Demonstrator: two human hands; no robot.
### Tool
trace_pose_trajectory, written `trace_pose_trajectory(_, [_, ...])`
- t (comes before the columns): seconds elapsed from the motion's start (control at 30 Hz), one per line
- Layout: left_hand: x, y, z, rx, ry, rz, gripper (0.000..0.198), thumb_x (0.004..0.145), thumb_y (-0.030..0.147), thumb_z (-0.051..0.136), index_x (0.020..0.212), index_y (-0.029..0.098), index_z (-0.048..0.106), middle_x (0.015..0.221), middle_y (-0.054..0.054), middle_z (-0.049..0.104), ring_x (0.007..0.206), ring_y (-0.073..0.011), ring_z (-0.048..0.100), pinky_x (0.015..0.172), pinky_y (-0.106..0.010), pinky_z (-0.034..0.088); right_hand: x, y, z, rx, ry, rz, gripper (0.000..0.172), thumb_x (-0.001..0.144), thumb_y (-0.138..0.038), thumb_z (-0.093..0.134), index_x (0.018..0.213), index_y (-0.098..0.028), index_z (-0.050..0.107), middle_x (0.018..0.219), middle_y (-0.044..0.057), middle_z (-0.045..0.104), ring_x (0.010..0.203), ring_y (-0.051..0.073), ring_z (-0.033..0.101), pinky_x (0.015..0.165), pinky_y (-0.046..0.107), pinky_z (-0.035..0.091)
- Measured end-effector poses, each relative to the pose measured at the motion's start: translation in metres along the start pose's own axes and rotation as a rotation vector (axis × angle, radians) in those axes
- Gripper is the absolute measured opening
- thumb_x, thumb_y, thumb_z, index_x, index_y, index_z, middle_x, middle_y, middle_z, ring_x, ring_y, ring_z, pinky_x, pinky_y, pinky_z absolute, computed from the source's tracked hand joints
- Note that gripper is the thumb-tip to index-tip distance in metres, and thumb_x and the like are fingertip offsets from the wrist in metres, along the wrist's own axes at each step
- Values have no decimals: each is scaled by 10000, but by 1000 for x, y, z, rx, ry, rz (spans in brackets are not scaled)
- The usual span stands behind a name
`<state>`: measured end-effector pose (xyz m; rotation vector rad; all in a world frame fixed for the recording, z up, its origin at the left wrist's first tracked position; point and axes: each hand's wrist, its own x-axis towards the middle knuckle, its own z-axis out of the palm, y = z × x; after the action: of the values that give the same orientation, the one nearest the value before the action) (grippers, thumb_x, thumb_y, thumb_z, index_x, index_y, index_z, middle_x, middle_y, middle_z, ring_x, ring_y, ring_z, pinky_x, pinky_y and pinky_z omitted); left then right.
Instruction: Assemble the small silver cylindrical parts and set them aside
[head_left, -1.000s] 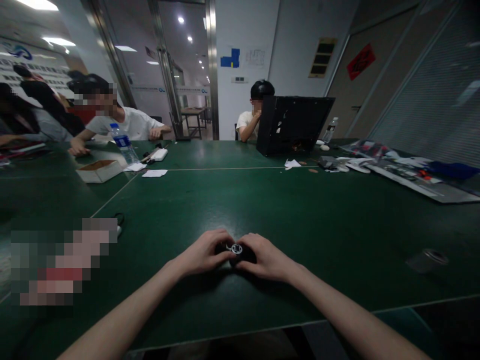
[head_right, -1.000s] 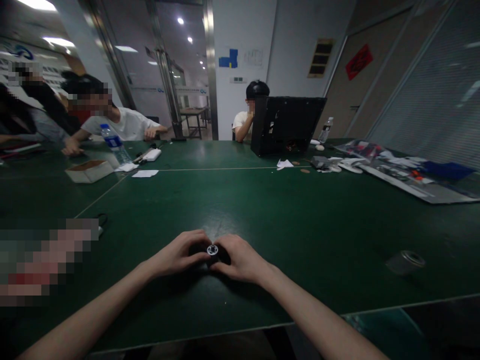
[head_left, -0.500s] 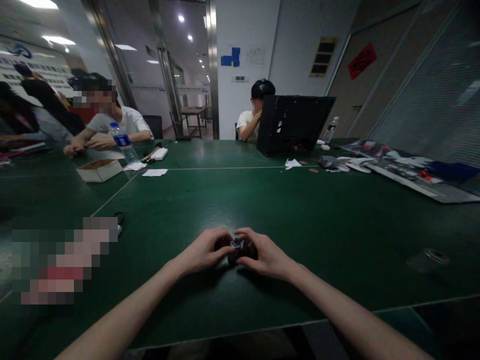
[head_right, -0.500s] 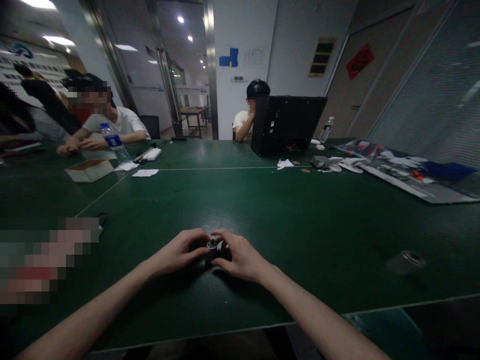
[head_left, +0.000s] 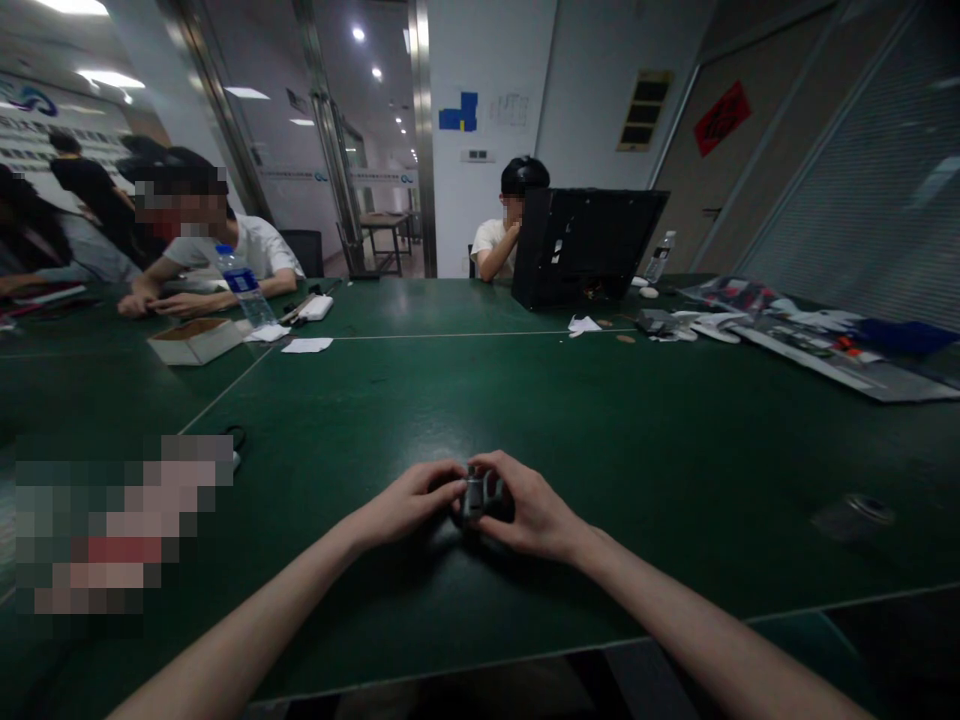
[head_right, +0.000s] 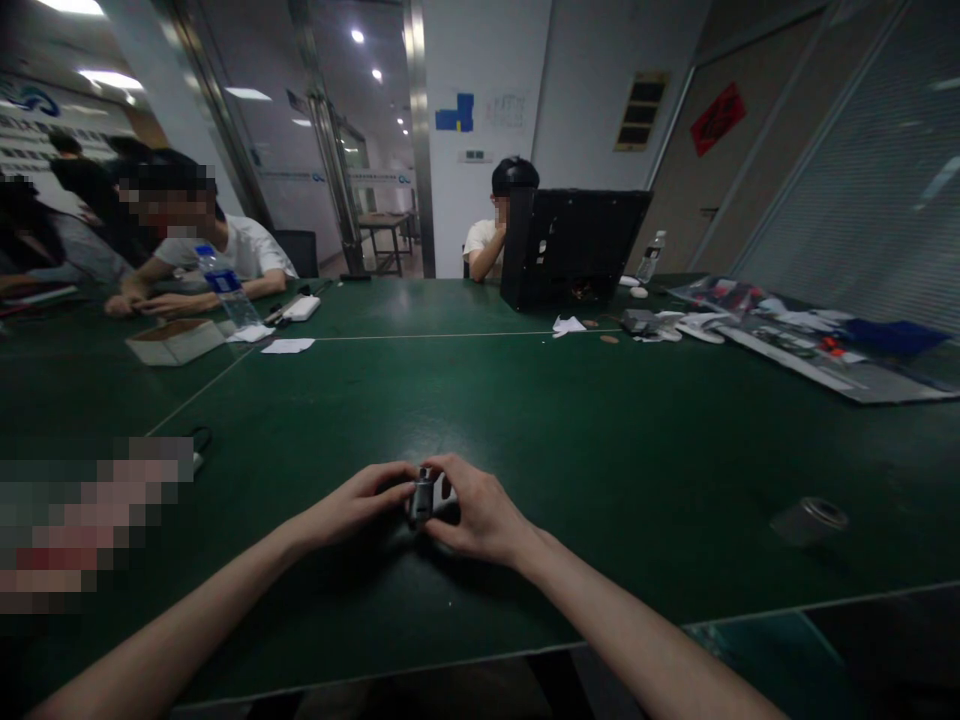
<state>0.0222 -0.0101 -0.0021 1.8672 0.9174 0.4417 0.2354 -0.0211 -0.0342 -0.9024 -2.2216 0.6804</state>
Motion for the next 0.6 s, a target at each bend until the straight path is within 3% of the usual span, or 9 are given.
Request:
trace_pose_trajectory(0.27, [2, -5, 3, -186, -32, -71, 317, 811, 367, 636, 1006, 126, 570, 909, -44, 620, 748, -157, 599, 704, -285, 487, 1, -3, -1, -76, 0, -7, 523, 712, -273, 661, 1187, -196, 456, 1051, 62, 590, 774, 140, 556, 677, 270, 453])
trace_pose_trajectory(0.43, [6, -13, 5, -348, -42, -81, 286, 777, 326, 686, 953, 117, 599, 842, -24, 625, 721, -129, 582, 722, -273, 474, 1, -4, 0, -91, 13, -47, 522, 709, -250, 647, 1187, -191, 445, 1053, 59, 580, 767, 135, 541, 668, 263, 443])
trace_pose_trajectory(0.6, [6, -12, 5, -416, -58, -101, 328, 761, 334, 705, 984, 117, 603, 899, -43, 637, 758, -137, 593, 754, -281, 471, 1, -4, -1, -70, 19, -47, 527, 710, -266, 657, 1186, -203, 441, 1049, 55, 572, 802, 145, 552, 700, 271, 454])
